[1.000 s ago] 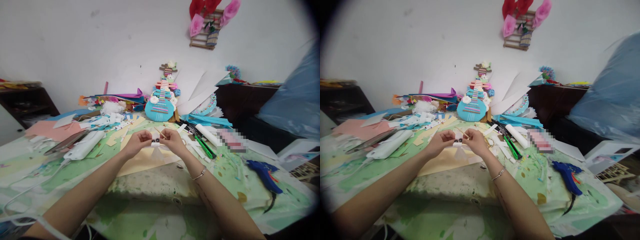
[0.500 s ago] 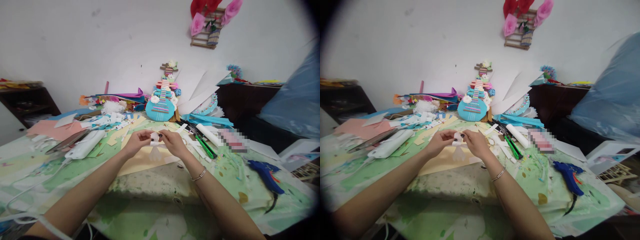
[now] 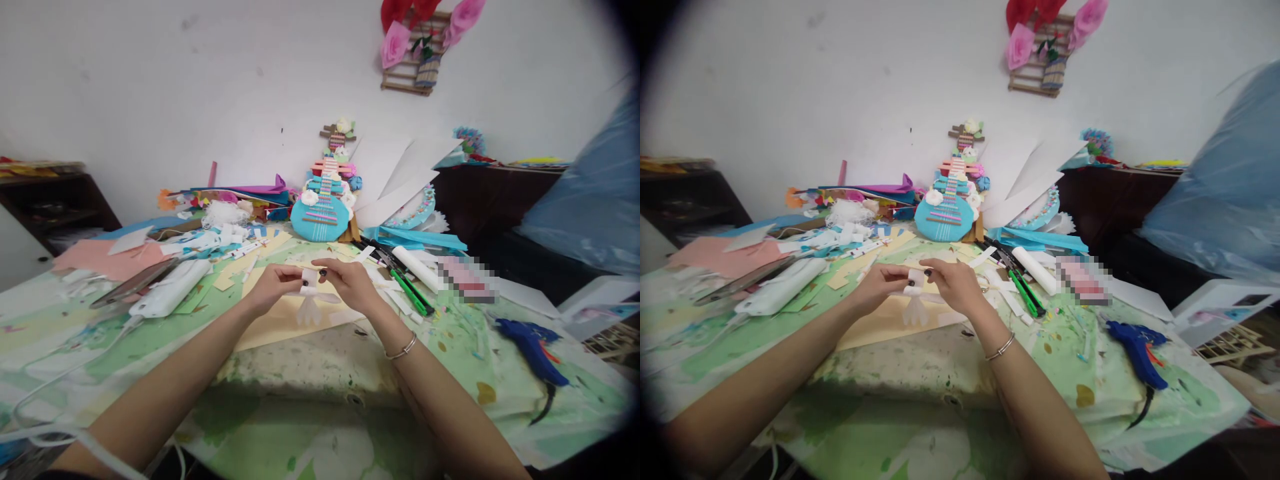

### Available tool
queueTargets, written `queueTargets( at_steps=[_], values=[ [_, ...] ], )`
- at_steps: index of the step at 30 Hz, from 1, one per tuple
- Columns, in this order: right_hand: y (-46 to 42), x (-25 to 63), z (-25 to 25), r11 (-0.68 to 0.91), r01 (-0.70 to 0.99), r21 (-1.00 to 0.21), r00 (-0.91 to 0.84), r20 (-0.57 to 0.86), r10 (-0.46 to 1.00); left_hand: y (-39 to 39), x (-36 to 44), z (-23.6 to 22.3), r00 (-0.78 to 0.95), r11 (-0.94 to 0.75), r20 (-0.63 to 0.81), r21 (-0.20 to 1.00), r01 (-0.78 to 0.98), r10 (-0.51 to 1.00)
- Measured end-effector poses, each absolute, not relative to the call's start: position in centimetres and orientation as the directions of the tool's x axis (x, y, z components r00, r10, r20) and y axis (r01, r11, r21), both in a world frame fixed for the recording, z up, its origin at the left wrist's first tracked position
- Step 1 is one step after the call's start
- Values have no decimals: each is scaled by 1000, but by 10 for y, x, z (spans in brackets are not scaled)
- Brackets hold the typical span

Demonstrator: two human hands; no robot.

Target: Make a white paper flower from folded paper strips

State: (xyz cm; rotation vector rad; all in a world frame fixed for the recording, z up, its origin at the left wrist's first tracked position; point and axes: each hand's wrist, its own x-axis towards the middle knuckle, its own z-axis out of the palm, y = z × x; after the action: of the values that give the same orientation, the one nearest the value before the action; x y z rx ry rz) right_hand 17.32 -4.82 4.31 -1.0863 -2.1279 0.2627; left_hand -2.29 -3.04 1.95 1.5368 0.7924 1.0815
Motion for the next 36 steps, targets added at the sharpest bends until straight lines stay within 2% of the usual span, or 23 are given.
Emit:
queueTargets(
  at_steps=[6, 12, 20, 25, 30, 36],
  values=[
    [-45, 173, 40, 641, 556, -528, -397, 510, 764, -33, -23, 21, 457, -218, 229, 973, -78, 859],
    [-46, 172, 39, 664, 530, -528, -396, 538, 744, -33, -24, 23, 490, -201, 224, 975, -100, 842],
    [-47, 173, 39, 718, 589, -370, -474, 562, 678, -35, -23, 25, 509, -161, 213, 976, -145, 834],
    [-48, 172, 38, 741, 615, -271, -507, 583, 635, -34, -23, 23, 454, -95, 169, 979, -181, 875],
    [-50, 168, 36, 725, 655, -212, -498, 601, 626, -35, -22, 23, 416, -224, 244, 970, -98, 876],
    [-52, 167, 36, 710, 653, -265, -452, 615, 646, -35, -21, 25, 396, -379, 348, 925, 1, 850]
  ],
)
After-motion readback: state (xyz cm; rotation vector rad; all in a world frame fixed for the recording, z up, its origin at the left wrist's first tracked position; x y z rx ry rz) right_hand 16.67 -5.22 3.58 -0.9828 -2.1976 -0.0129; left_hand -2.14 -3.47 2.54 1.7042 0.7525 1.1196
